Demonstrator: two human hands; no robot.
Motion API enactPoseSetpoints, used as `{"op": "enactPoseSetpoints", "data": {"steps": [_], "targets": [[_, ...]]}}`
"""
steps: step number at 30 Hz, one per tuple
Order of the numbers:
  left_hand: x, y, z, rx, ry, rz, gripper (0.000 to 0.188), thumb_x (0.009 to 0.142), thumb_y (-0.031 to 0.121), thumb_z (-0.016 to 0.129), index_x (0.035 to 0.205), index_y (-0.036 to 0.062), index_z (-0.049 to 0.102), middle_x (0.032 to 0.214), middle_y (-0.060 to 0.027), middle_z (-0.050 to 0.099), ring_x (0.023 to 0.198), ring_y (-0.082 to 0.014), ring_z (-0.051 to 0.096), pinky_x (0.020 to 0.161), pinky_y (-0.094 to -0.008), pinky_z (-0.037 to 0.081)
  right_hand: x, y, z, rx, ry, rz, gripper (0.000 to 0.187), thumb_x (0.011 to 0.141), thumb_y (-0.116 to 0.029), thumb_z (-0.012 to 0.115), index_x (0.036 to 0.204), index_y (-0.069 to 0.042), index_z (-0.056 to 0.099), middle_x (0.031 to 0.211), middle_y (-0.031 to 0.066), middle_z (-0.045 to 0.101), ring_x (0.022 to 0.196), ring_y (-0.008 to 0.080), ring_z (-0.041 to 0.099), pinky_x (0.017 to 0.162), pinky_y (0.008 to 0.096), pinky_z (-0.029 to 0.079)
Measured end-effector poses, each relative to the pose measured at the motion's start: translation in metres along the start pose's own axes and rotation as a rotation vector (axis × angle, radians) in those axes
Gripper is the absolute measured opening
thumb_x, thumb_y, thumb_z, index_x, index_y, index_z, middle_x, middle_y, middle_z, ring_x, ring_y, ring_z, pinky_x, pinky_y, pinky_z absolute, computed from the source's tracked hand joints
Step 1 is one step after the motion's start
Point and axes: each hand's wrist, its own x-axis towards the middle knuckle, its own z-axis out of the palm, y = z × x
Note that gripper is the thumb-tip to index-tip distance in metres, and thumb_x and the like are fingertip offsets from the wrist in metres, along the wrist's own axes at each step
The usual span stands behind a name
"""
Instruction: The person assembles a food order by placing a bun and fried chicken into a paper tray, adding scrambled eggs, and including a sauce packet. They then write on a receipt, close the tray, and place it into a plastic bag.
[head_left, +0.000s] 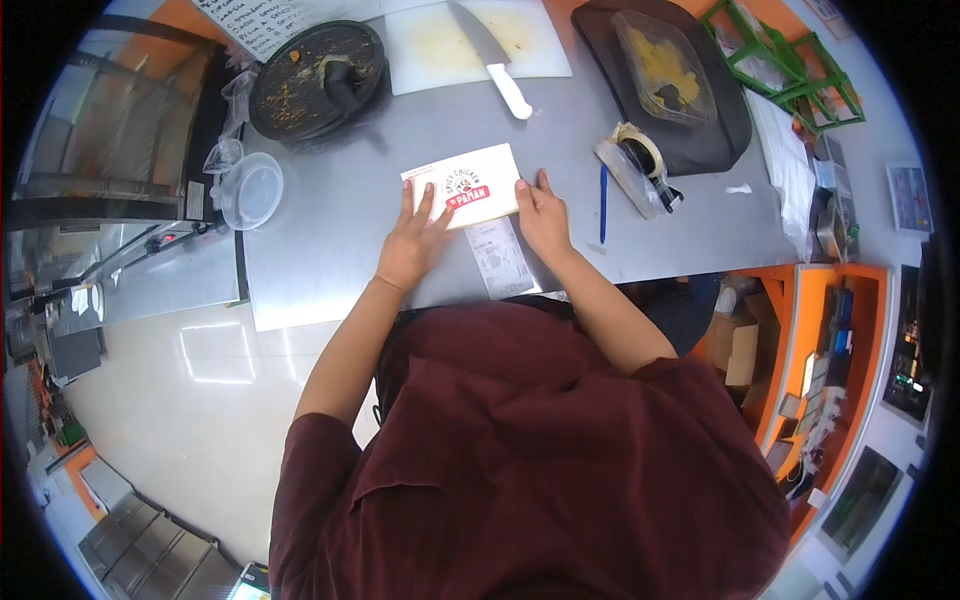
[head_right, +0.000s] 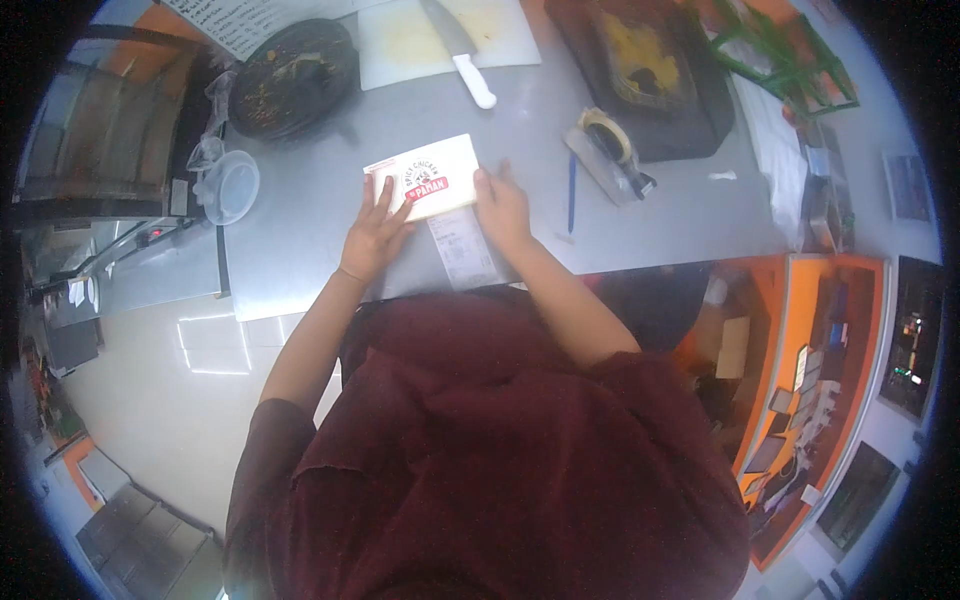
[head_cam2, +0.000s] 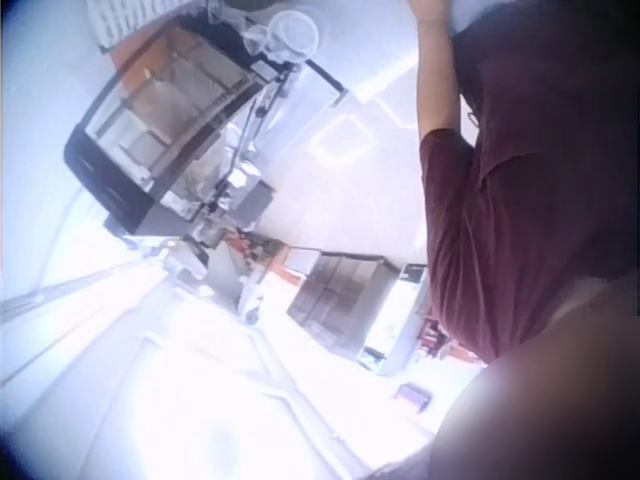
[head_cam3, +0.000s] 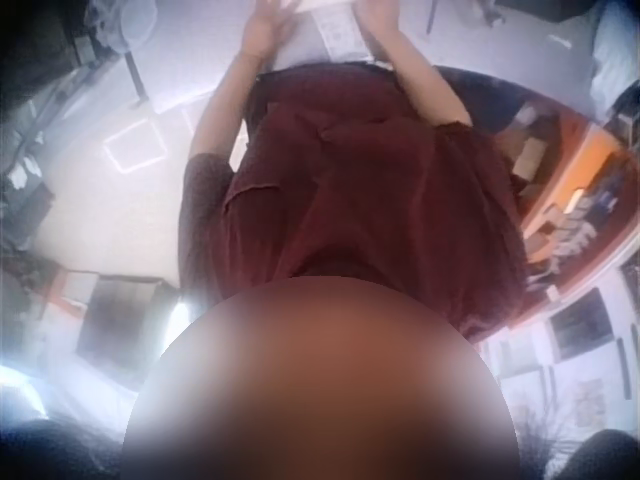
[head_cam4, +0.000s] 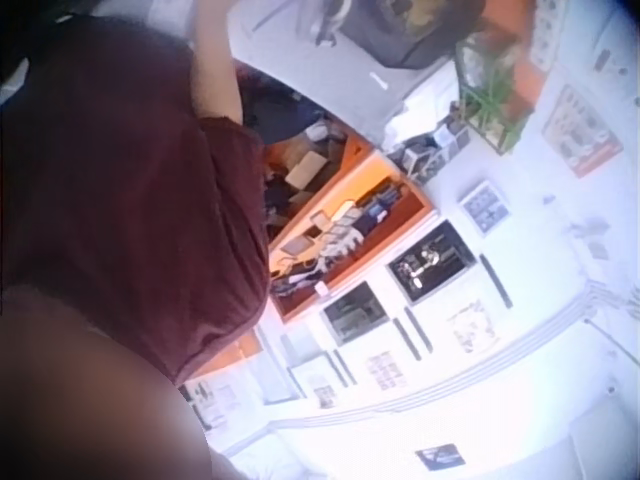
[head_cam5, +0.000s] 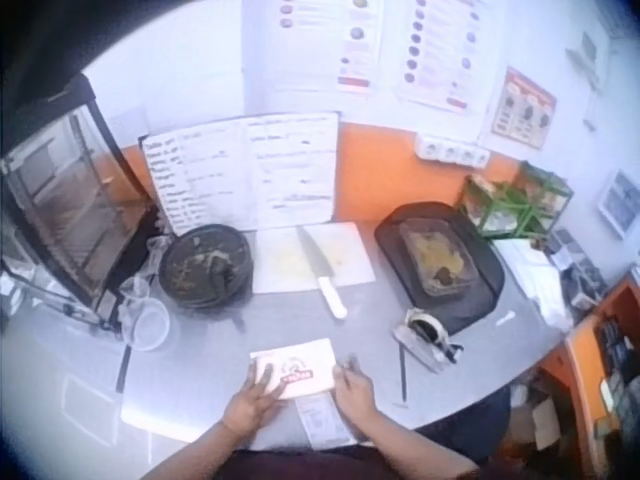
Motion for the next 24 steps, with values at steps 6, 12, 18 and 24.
{"op": "enactPoseSetpoints", "data": {"steps": [6, 12, 18, 24], "targets": [[0.009, 0.008, -0.01, 0.098, 0.017, -0.005, 0.042, 0.078, 0.027, 0.082, 0.117, 0.0186, 0.071, 0.15, -0.013, 0.049, 0.143, -0.0455, 0.036, 0.111, -0.0605, 0.038, 0.017, -0.008, -0.019, -0.176, -0.086, -0.178, 0.04, 0.103, -0.033, 0.052, 0.101, 0.0, 0.074, 0.116, 0.0252, 0.068, 0.124, 0.0415, 0.054, 0.11, 0.0456, 0.039], [0.022, -0.007, 0.005, -0.14, 0.059, 0.013, 0.032, 0.074, 0.03, 0.084, 0.098, 0.0131, 0.073, 0.142, -0.0076, 0.059, 0.143, -0.0397, 0.04, 0.116, -0.063, 0.028, 0.005, -0.017, -0.034, -0.343, 0.152, -0.342, 0.032, 0.097, -0.025, 0.063, 0.117, -0.001, 0.068, 0.123, 0.0206, 0.064, 0.117, 0.037, 0.057, 0.102, 0.0414, 0.046], [0.064, 0.003, -0.041, -0.09, -0.237, -0.103, 0.053, 0.064, 0.03, 0.086, 0.114, 0.0205, 0.073, 0.111, -0.0066, 0.069, 0.126, -0.0341, 0.055, 0.118, -0.0622, 0.022, 0.024, 0.02, -0.179, -0.221, 0.522, -0.108, 0.03, 0.092, -0.023, 0.071, 0.115, -0.004, 0.069, 0.115, 0.0155, 0.067, 0.099, 0.0299, 0.065, 0.087, 0.0379, 0.052], [0.071, -0.011, -0.017, -0.326, -0.149, -0.035, 0.056, 0.057, 0.024, 0.086, 0.112, 0.0176, 0.077, 0.129, -0.0126, 0.056, 0.123, -0.0367, 0.05, 0.114, -0.0523, 0.034, 0.056, 0.114, -0.281, -0.332, -0.076, 0.239, 0.03, 0.09, -0.032, 0.074, 0.107, -0.006, 0.073, 0.111, 0.0091, 0.069, 0.095, 0.02, 0.063, 0.085, 0.0329, 0.05]]}}
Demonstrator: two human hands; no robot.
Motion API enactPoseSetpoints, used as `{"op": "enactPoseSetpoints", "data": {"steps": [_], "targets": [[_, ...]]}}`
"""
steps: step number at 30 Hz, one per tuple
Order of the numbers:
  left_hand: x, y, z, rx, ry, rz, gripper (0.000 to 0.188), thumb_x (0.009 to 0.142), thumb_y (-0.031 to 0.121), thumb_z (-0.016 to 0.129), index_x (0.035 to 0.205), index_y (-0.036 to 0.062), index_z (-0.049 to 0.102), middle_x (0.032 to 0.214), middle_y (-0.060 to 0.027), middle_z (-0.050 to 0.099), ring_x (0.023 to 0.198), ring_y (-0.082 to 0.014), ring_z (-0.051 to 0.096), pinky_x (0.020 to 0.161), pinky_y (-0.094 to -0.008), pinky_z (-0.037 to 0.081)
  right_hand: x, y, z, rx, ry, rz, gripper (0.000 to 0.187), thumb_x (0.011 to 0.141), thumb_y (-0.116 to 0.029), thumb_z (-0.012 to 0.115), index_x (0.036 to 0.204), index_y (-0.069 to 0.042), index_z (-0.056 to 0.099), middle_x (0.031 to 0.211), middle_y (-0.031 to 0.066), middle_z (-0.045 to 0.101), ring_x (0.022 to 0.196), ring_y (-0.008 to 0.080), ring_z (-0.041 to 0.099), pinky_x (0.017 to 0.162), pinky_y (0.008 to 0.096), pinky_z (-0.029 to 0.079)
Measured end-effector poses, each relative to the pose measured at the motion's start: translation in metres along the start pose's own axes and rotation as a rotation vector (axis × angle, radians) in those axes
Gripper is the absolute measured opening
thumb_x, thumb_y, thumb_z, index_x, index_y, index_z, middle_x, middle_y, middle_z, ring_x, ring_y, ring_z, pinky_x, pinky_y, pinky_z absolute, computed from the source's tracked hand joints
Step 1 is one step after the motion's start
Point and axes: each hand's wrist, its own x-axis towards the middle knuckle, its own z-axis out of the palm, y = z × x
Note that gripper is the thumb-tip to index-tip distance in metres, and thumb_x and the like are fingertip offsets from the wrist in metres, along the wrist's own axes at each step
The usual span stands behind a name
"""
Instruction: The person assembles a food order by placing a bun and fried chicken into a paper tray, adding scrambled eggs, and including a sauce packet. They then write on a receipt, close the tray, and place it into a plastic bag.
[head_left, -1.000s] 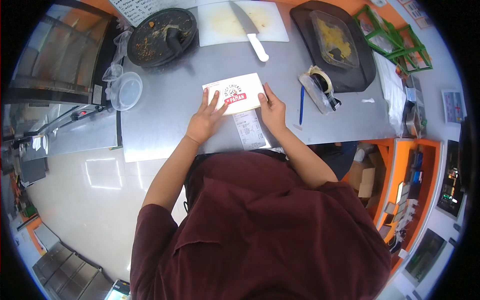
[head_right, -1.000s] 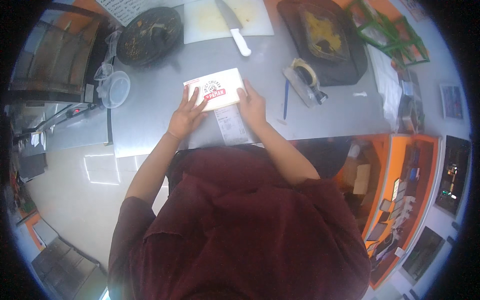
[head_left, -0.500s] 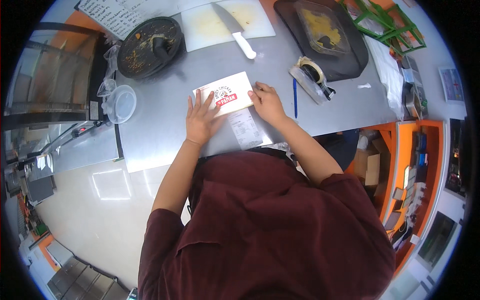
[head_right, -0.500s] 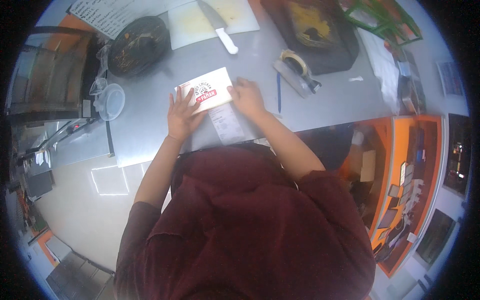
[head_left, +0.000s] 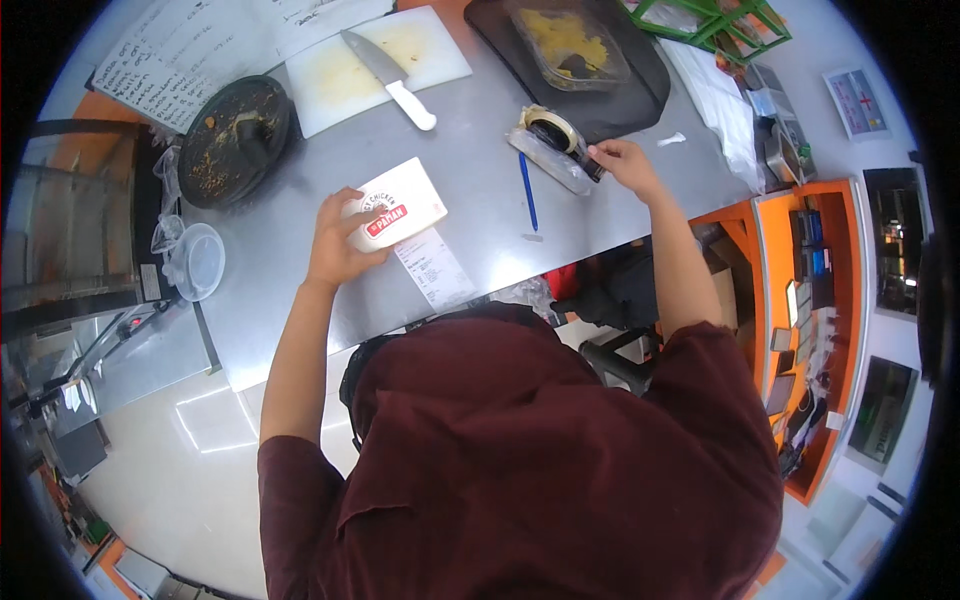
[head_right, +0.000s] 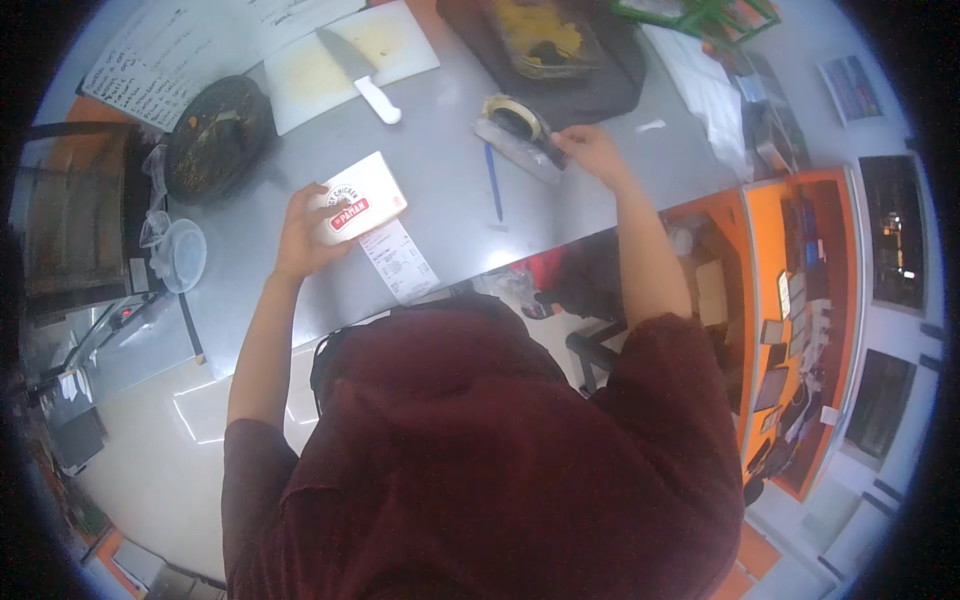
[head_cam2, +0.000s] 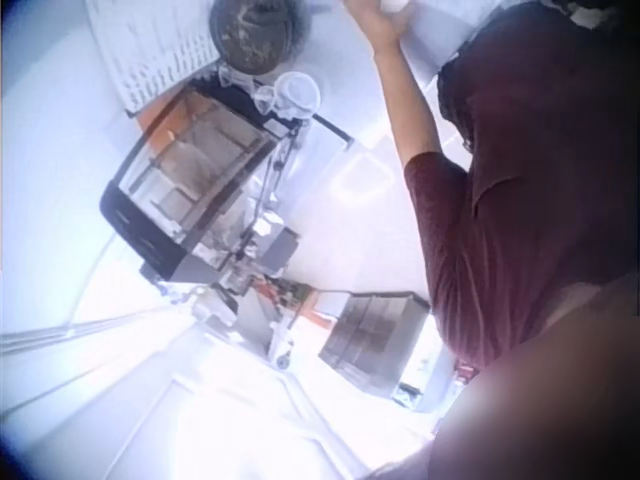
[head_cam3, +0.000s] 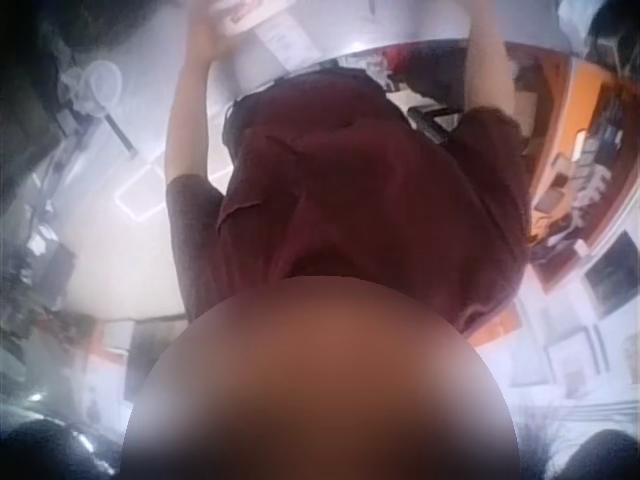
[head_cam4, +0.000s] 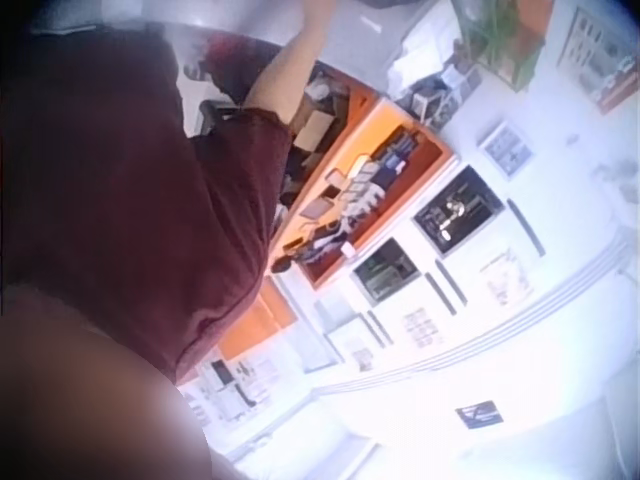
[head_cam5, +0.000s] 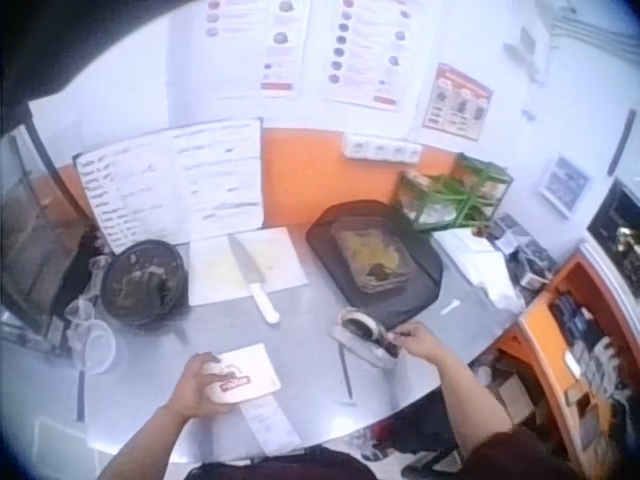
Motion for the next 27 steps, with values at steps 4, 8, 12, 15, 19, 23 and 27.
{"op": "enactPoseSetpoints", "data": {"steps": [4, 8, 12, 15, 19, 23, 27], "targets": [[-0.006, -0.004, 0.002, -0.024, 0.036, -0.005, 0.053, 0.057, 0.024, 0.087, 0.109, 0.0172, 0.079, 0.131, -0.0131, 0.055, 0.127, -0.0368, 0.048, 0.108, -0.0455, 0.04, 0.006, -0.029, -0.012, 0.19, -0.302, 0.284, 0.029, 0.091, -0.035, 0.074, 0.108, -0.012, 0.074, 0.112, 0.0036, 0.069, 0.105, 0.0182, 0.06, 0.09, 0.0375, 0.048], [-0.006, -0.003, 0.002, -0.015, 0.009, -0.033, 0.054, 0.057, 0.024, 0.087, 0.11, 0.0178, 0.078, 0.133, -0.0128, 0.055, 0.127, -0.0367, 0.048, 0.108, -0.0464, 0.04, 0.007, -0.048, -0.018, 0.228, -0.415, 0.386, 0.027, 0.09, -0.035, 0.075, 0.106, -0.014, 0.073, 0.114, 0.0007, 0.068, 0.11, 0.0176, 0.058, 0.093, 0.044, 0.047], [-0.005, 0.0, 0.002, -0.004, 0.004, -0.051, 0.054, 0.057, 0.024, 0.087, 0.11, 0.0179, 0.078, 0.132, -0.0127, 0.055, 0.128, -0.0373, 0.047, 0.108, -0.0467, 0.041, 0.011, -0.036, -0.026, 0.351, -0.434, 0.358, 0.031, 0.091, -0.034, 0.073, 0.111, -0.01, 0.07, 0.116, 0.004, 0.067, 0.111, 0.0202, 0.059, 0.094, 0.0427, 0.048], [-0.005, 0.001, 0.003, -0.005, 0.013, -0.051, 0.054, 0.057, 0.024, 0.087, 0.11, 0.0174, 0.078, 0.132, -0.0129, 0.055, 0.129, -0.0379, 0.047, 0.108, -0.047, 0.041, 0.007, -0.013, -0.019, 0.61, -0.352, 0.349, 0.04, 0.092, -0.034, 0.07, 0.118, -0.005, 0.066, 0.121, 0.0107, 0.065, 0.113, 0.0238, 0.059, 0.095, 0.0423, 0.049], [-0.007, -0.003, 0.003, -0.013, -0.02, -0.073, 0.059, 0.058, 0.025, 0.087, 0.115, 0.0177, 0.076, 0.135, -0.0139, 0.053, 0.136, -0.0388, 0.042, 0.112, -0.0489, 0.038, -0.03, -0.022, -0.008, 1.147, -0.257, 0.267, 0.029, 0.094, -0.023, 0.066, 0.114, -0.002, 0.065, 0.13, 0.0152, 0.062, 0.118, 0.0259, 0.057, 0.097, 0.044, 0.048], [-0.006, -0.002, 0.003, -0.001, -0.031, -0.076, 0.058, 0.058, 0.025, 0.087, 0.115, 0.0173, 0.076, 0.134, -0.014, 0.053, 0.135, -0.0384, 0.043, 0.112, -0.0491, 0.038, -0.049, 0.003, 0.011, 1.505, -0.205, 0.039, 0.021, 0.093, -0.015, 0.062, 0.109, 0.0, 0.065, 0.135, 0.0175, 0.059, 0.123, 0.0281, 0.055, 0.099, 0.046, 0.047], [-0.003, 0.0, 0.003, -0.001, -0.011, -0.06, 0.056, 0.057, 0.024, 0.087, 0.111, 0.0172, 0.077, 0.132, -0.0136, 0.055, 0.131, -0.0386, 0.045, 0.109, -0.0483, 0.039, -0.057, 0.035, 0.044, 1.19, 0.136, 0.14, 0.009, 0.09, -0.007, 0.062, 0.083, -0.006, 0.068, 0.125, 0.016, 0.061, 0.115, 0.0316, 0.06, 0.096, 0.0465, 0.049]]}}
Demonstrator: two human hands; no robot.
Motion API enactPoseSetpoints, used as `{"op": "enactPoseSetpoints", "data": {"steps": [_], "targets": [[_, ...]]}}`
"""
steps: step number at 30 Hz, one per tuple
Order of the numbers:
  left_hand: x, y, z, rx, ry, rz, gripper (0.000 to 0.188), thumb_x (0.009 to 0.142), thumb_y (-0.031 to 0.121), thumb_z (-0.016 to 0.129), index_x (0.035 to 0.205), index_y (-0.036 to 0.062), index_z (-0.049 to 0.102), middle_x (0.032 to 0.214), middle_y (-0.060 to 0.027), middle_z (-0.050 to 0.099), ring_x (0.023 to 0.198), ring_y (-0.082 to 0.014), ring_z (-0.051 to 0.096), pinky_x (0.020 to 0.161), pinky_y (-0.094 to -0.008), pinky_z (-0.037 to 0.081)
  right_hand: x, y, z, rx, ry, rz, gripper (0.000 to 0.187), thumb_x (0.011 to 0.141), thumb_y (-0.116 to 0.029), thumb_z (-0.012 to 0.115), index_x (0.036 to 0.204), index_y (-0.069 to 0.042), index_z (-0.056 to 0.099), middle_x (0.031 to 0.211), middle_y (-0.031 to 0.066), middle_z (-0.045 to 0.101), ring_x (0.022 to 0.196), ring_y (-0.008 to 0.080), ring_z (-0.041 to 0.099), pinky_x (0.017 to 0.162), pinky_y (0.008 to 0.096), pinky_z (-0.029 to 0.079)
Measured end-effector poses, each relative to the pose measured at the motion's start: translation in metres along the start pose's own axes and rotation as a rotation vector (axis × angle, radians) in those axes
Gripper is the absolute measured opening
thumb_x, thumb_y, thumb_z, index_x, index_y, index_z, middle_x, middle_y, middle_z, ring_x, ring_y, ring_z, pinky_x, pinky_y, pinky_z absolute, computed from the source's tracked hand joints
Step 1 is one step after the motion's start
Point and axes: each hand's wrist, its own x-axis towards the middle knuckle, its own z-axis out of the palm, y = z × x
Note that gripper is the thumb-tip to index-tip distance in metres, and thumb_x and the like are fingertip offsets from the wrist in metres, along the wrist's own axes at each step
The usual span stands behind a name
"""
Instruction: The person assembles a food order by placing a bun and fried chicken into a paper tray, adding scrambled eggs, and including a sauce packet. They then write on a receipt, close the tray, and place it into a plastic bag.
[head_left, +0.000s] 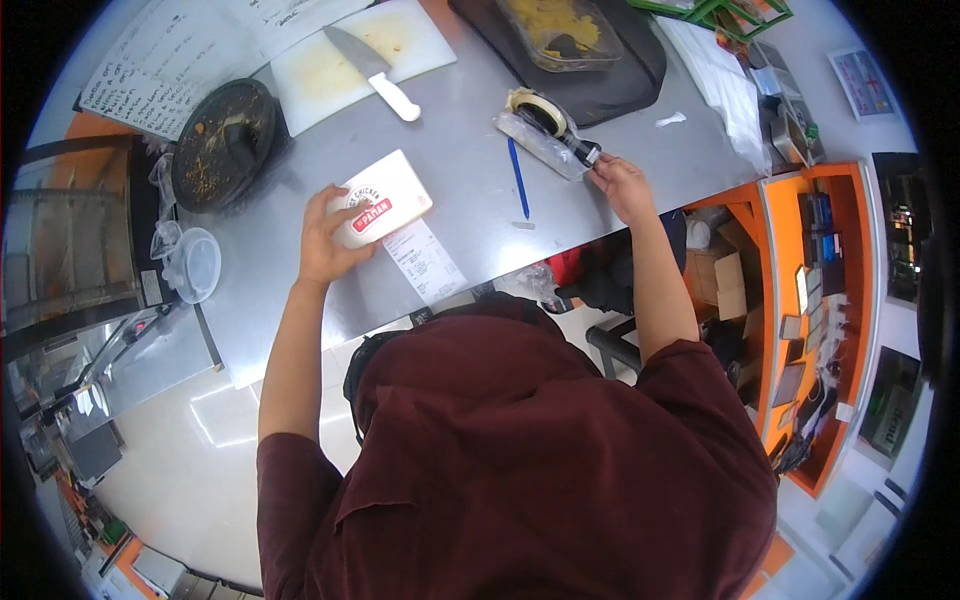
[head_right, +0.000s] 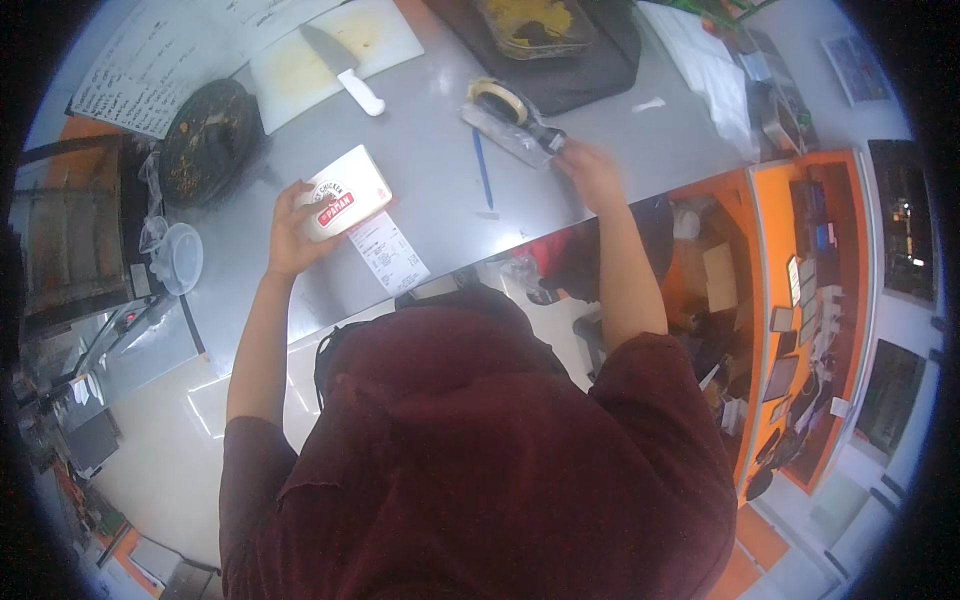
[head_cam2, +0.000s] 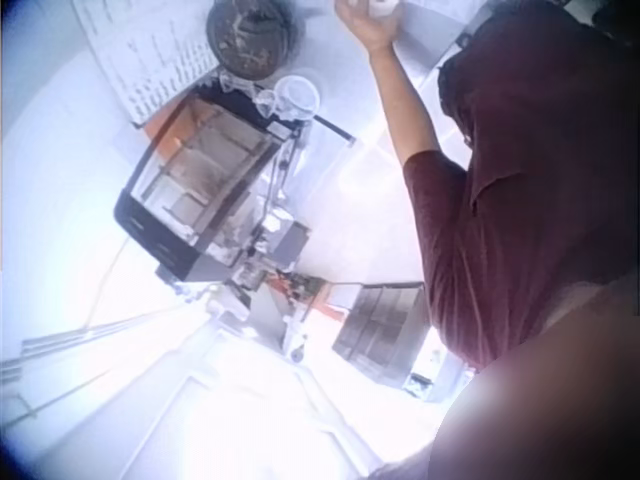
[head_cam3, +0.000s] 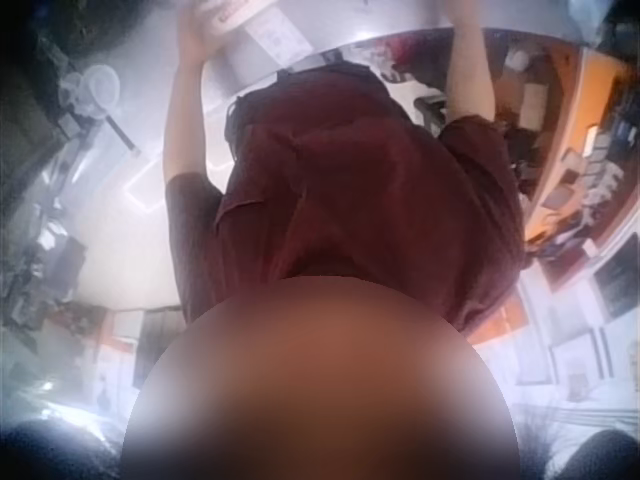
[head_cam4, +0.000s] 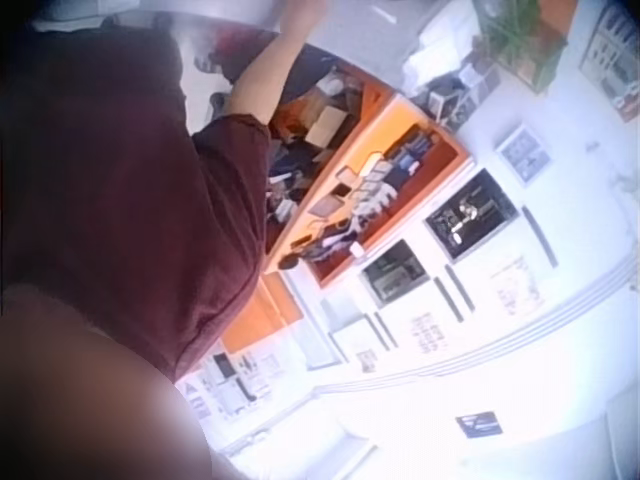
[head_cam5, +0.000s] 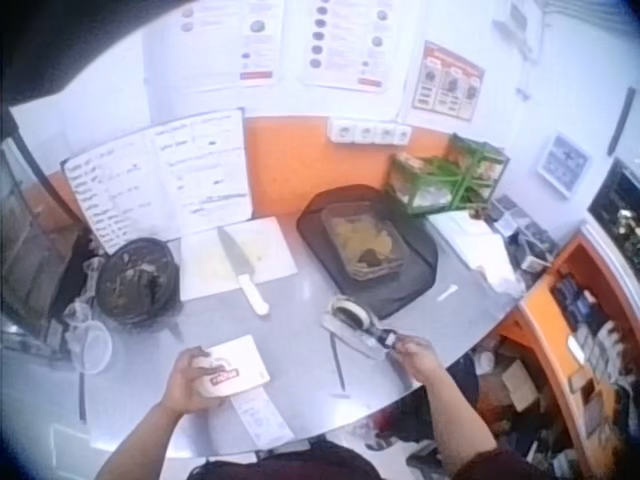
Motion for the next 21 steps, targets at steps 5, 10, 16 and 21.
{"op": "enactPoseSetpoints", "data": {"steps": [5, 10, 16, 21], "targets": [[-0.006, 0.003, -0.004, -0.009, 0.038, 0.008, 0.055, 0.056, 0.024, 0.087, 0.11, 0.018, 0.078, 0.13, -0.0128, 0.056, 0.129, -0.0381, 0.047, 0.109, -0.0478, 0.04, -0.019, -0.012, 0.015, -1.401, 0.282, -0.597, 0.013, 0.091, -0.011, 0.065, 0.09, 0.001, 0.07, 0.125, 0.0125, 0.065, 0.102, 0.0243, 0.066, 0.085, 0.0321, 0.052], [-0.008, 0.008, 0.01, -0.001, 0.149, 0.016, 0.054, 0.06, 0.026, 0.087, 0.113, 0.0184, 0.077, 0.131, -0.0124, 0.058, 0.133, -0.0378, 0.046, 0.111, -0.0518, 0.036, -0.081, -0.005, 0.086, -0.778, 0.319, -0.508, 0.014, 0.093, -0.017, 0.067, 0.097, -0.004, 0.072, 0.097, 0.0115, 0.07, 0.089, 0.0269, 0.068, 0.081, 0.0358, 0.052], [-0.022, 0.012, 0.024, 0.116, 0.079, 0.011, 0.056, 0.074, 0.028, 0.081, 0.128, 0.0181, 0.068, 0.144, -0.0058, 0.056, 0.145, -0.0368, 0.036, 0.119, -0.0585, 0.021, -0.115, 0.066, 0.237, -0.557, -0.291, -0.285, 0.03, 0.091, -0.008, 0.072, 0.12, -0.003, 0.069, 0.087, 0.0042, 0.068, 0.076, 0.0087, 0.059, 0.069, 0.0232, 0.047], [-0.024, 0.017, 0.026, 0.094, 0.074, 0.027, 0.061, 0.081, 0.021, 0.075, 0.139, 0.0155, 0.058, 0.149, -0.0059, 0.053, 0.148, -0.0388, 0.031, 0.121, -0.0545, 0.019, -0.099, 0.098, 0.293, -0.367, -0.393, -0.273, 0.043, 0.089, 0.001, 0.07, 0.125, -0.001, 0.047, 0.083, 0.0058, 0.067, 0.072, 0.0073, 0.058, 0.061, 0.0214, 0.045]]}}
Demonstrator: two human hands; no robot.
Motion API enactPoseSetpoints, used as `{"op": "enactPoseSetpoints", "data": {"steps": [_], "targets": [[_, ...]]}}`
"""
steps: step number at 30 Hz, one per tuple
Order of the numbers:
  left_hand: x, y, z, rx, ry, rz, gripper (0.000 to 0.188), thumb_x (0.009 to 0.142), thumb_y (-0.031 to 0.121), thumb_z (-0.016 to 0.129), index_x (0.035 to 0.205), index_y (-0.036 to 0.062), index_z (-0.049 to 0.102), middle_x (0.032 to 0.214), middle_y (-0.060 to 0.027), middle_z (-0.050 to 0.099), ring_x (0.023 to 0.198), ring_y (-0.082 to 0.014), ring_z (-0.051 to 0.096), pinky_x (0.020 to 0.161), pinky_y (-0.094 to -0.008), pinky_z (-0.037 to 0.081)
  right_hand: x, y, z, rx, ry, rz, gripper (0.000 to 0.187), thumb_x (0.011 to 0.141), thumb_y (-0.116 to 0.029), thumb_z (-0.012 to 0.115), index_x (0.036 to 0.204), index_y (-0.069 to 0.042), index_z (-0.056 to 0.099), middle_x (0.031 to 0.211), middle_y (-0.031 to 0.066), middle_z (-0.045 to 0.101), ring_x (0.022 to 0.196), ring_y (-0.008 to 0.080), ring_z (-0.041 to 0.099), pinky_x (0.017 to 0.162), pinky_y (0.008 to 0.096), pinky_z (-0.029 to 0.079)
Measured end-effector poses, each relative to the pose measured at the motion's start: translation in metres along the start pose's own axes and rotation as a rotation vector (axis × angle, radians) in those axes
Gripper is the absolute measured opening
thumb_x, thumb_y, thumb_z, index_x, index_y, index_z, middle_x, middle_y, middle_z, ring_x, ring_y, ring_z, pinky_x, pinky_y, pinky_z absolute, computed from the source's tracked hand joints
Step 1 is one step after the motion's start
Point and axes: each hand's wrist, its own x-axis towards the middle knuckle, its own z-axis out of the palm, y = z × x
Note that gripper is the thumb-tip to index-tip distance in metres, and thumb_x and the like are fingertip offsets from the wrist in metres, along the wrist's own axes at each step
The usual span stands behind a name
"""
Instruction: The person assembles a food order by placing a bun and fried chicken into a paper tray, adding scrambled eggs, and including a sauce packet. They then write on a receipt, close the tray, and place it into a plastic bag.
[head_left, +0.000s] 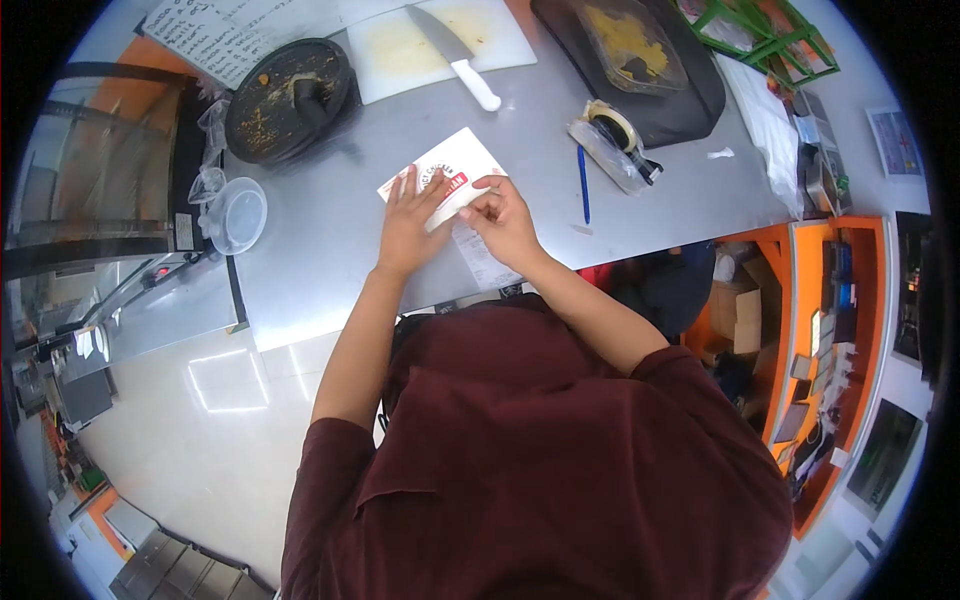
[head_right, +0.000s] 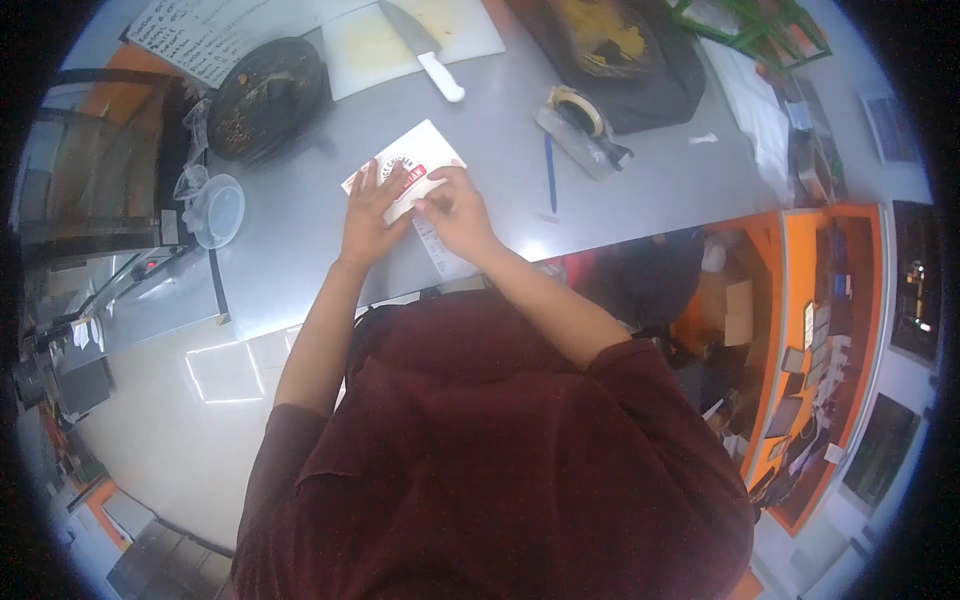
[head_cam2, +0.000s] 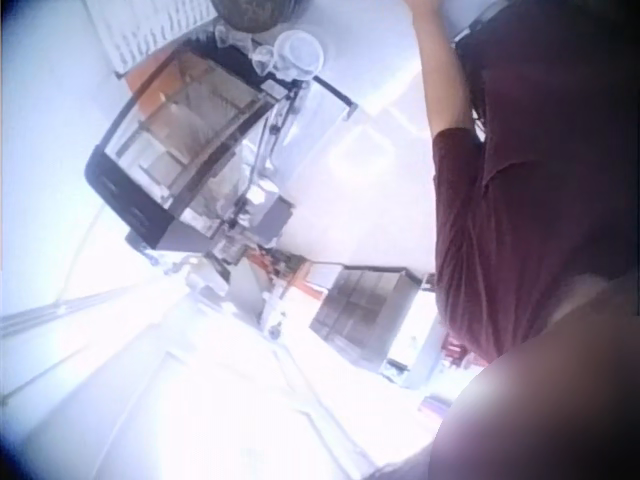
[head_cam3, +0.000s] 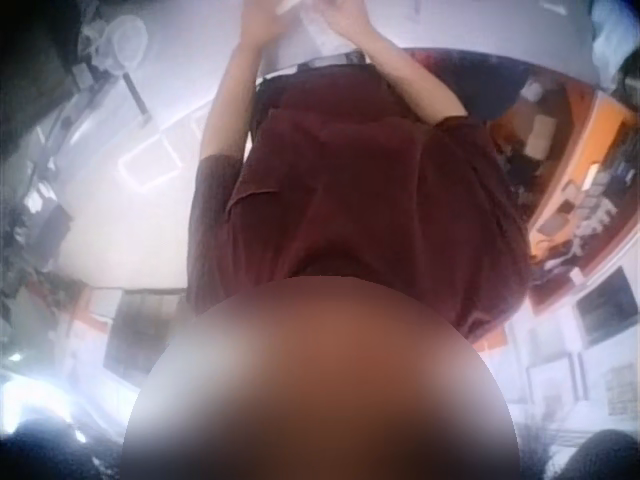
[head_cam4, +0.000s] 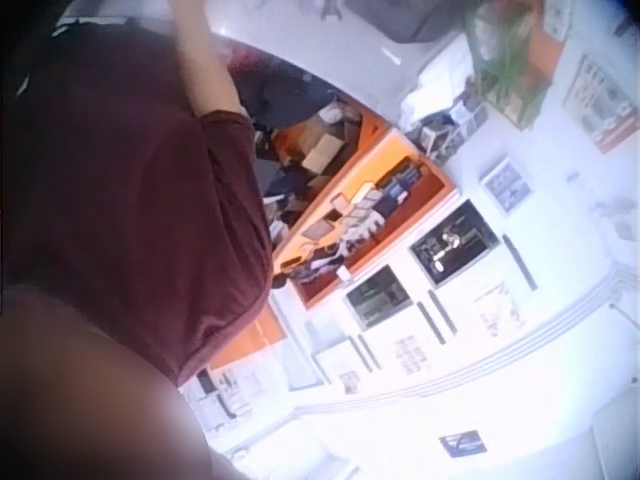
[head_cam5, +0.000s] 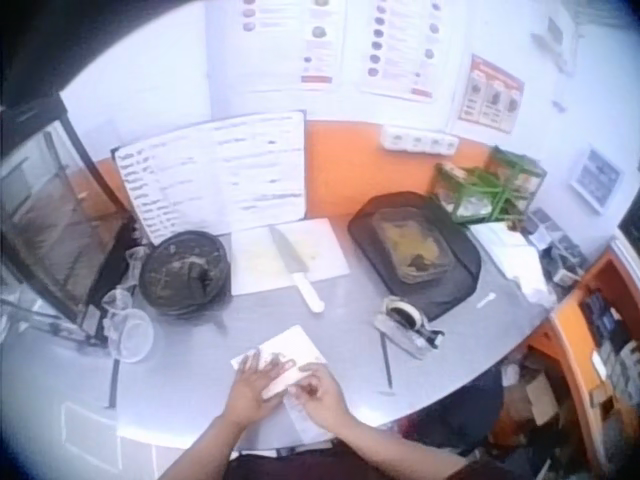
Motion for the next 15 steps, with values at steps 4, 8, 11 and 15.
{"op": "enactPoseSetpoints", "data": {"steps": [4, 8, 11, 15], "targets": [[0.001, 0.006, -0.001, -0.063, 0.036, -0.027, 0.046, 0.083, 0.023, 0.074, 0.126, 0.0145, 0.062, 0.149, -0.0088, 0.052, 0.146, -0.0415, 0.032, 0.121, -0.0533, 0.022, 0.002, 0.026, 0.007, -0.132, 0.134, 0.048, 0.039, 0.087, -0.008, 0.074, 0.115, 0.0, 0.048, 0.084, 0.0094, 0.069, 0.084, 0.0173, 0.064, 0.081, 0.0321, 0.046], [-0.005, -0.003, 0.001, 0.072, 0.051, 0.088, 0.032, 0.084, 0.023, 0.074, 0.114, 0.0179, 0.065, 0.15, -0.0076, 0.051, 0.144, -0.042, 0.034, 0.119, -0.0538, 0.024, 0.002, 0.005, 0.014, -0.03, 0.19, 0.201, 0.047, 0.084, -0.012, 0.077, 0.115, 0.002, 0.045, 0.079, 0.0097, 0.069, 0.084, 0.022, 0.067, 0.085, 0.0353, 0.049], [-0.003, -0.002, 0.0, 0.141, 0.013, 0.124, 0.029, 0.084, 0.023, 0.074, 0.112, 0.0203, 0.067, 0.151, -0.0072, 0.049, 0.144, -0.0419, 0.034, 0.118, -0.0542, 0.025, 0.003, 0.009, 0.013, -0.05, 0.177, 0.189, 0.051, 0.084, -0.012, 0.077, 0.117, 0.002, 0.04, 0.082, 0.0109, 0.069, 0.081, 0.021, 0.067, 0.08, 0.0328, 0.05], [-0.004, -0.003, -0.002, 0.108, 0.007, 0.119, 0.031, 0.085, 0.024, 0.073, 0.116, 0.0215, 0.069, 0.153, -0.0069, 0.048, 0.145, -0.0422, 0.032, 0.118, -0.0546, 0.026, 0.003, 0.005, 0.016, -0.068, 0.163, 0.188, 0.044, 0.089, -0.001, 0.071, 0.113, -0.003, 0.034, 0.081, 0.0102, 0.066, 0.069, 0.0116, 0.06, 0.059, 0.0242, 0.046]]}}
